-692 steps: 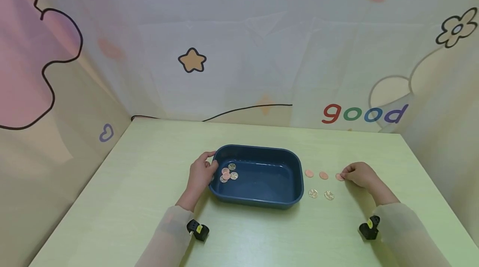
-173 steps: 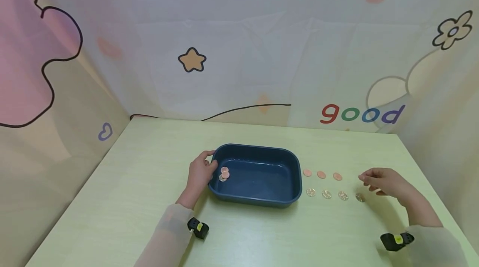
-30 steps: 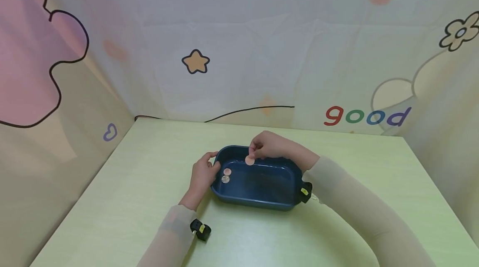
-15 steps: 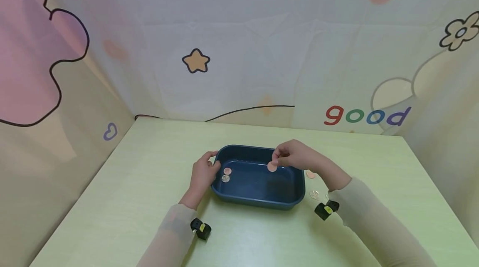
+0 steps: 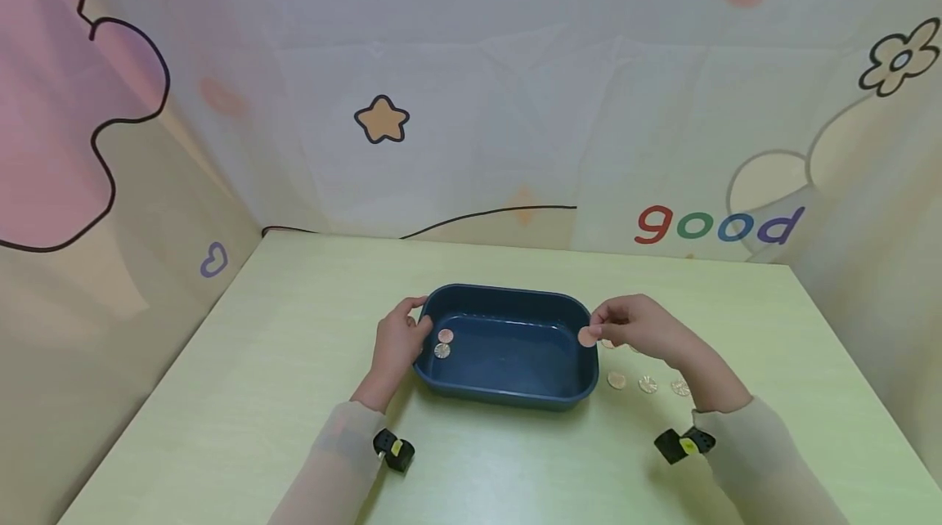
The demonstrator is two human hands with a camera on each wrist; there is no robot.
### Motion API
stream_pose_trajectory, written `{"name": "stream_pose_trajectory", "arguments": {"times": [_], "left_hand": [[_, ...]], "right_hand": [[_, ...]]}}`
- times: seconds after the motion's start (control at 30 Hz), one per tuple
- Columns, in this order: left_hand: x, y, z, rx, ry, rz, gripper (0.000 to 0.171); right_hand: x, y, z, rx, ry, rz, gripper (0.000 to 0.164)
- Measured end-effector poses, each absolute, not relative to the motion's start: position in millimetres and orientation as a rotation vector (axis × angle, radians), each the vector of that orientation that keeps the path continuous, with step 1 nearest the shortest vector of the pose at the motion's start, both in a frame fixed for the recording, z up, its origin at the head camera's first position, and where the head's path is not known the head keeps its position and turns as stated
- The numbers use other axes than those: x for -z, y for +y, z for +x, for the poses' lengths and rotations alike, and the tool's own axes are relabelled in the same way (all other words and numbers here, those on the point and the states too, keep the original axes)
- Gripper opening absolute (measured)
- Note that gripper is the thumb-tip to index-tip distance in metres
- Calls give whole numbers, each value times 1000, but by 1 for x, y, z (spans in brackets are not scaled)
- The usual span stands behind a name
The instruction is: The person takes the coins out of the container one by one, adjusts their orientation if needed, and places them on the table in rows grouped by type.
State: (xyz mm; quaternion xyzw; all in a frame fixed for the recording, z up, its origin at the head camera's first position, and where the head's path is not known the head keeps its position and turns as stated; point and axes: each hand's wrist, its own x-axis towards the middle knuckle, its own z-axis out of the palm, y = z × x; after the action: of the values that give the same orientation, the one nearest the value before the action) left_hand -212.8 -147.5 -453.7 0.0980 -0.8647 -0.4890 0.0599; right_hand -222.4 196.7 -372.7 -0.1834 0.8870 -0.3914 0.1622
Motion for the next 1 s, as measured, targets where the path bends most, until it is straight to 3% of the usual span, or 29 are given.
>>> {"name": "stream_pose_trajectory", "arguments": {"times": [0.37, 1.0], "left_hand": [[453, -149, -212, 1477, -2606, 293, 45], [453, -152, -212, 1490, -2606, 303, 45]], "right_hand": [[389, 246, -219, 1072, 2682, -335, 26], [417, 301, -214, 983, 2791, -159, 22]]}}
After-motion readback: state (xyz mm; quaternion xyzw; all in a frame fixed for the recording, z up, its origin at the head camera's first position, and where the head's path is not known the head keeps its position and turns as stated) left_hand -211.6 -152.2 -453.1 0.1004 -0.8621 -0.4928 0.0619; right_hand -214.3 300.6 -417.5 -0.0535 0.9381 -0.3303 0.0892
